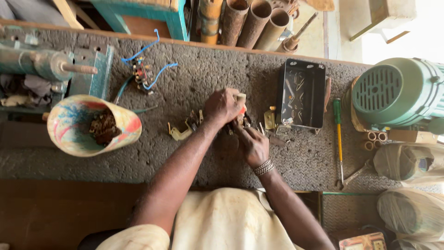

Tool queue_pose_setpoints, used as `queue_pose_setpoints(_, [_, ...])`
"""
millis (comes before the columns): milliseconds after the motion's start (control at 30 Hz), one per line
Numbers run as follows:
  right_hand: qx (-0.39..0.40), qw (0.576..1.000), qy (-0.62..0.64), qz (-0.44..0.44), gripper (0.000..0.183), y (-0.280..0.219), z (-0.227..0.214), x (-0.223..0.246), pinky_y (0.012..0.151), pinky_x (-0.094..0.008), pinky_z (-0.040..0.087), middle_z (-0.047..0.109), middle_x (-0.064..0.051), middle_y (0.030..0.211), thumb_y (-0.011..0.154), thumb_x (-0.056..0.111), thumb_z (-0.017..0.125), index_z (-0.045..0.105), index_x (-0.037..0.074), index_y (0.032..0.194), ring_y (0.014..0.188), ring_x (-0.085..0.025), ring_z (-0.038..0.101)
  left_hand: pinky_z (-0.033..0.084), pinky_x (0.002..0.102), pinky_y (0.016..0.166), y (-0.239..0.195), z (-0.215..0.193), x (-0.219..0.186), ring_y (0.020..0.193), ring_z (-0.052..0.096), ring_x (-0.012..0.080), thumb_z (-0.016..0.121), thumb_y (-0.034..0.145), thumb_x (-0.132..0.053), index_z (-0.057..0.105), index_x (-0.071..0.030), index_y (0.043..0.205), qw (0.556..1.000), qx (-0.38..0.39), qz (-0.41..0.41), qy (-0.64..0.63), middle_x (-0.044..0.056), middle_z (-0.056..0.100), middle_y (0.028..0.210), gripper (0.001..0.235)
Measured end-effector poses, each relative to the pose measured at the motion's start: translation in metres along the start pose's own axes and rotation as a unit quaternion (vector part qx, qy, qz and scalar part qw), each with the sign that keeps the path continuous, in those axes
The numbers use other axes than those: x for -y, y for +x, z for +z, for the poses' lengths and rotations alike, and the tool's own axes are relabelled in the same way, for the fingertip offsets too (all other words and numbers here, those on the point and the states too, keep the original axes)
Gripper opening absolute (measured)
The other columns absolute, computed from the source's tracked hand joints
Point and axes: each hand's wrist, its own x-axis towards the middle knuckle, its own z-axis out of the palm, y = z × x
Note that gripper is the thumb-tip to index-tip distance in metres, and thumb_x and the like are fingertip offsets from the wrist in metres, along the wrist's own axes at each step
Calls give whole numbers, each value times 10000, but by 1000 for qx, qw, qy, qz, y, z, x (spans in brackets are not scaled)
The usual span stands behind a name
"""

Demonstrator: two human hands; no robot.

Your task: The person disassembles a small electrical component on a workbench, uses a screwdriver to adjust internal parts, and reassembles the unit. They handle multiple small metal pieces and a red plastic housing while working at a cluttered bench with tools and a motor nearby.

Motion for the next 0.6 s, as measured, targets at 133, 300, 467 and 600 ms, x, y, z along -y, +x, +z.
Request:
queue_pose_setpoints(133, [-29,999,-7,-32,565,8,0,-5,616,-388,559,689,-101,871,831,-4,669,665,96,1387,697,-251,658,606,430,546,9,-6,0,618,728,268,674,867,-463,797,-173,1012,999,-3,37,-23,96,752,745,347])
queue_pose_setpoints(300, [-22,998,59,-12,508,-5,5,-2,673,-391,554,709,-123,991,864,-20,657,657,111,1355,801,-298,671,565,436,537,4,9,9,629,694,292,696,890,-455,829,-190,883,996,-62,62,36,102,755,751,297])
queue_pose_setpoints(467, [-38,998,59,4,538,5,5,2,596,-388,557,715,-115,893,809,7,673,673,88,1342,687,-274,666,460,346,353,12,8,10,431,565,143,637,919,-400,794,-162,952,999,16,42,-11,48,692,607,287])
queue_pose_setpoints(600, [-58,996,52,33,403,-4,7,7,550,-366,573,757,-109,914,926,7,678,704,120,1312,651,-232,695,444,321,312,7,15,16,381,535,84,656,914,-409,773,-104,1014,995,-24,90,-42,29,659,563,341])
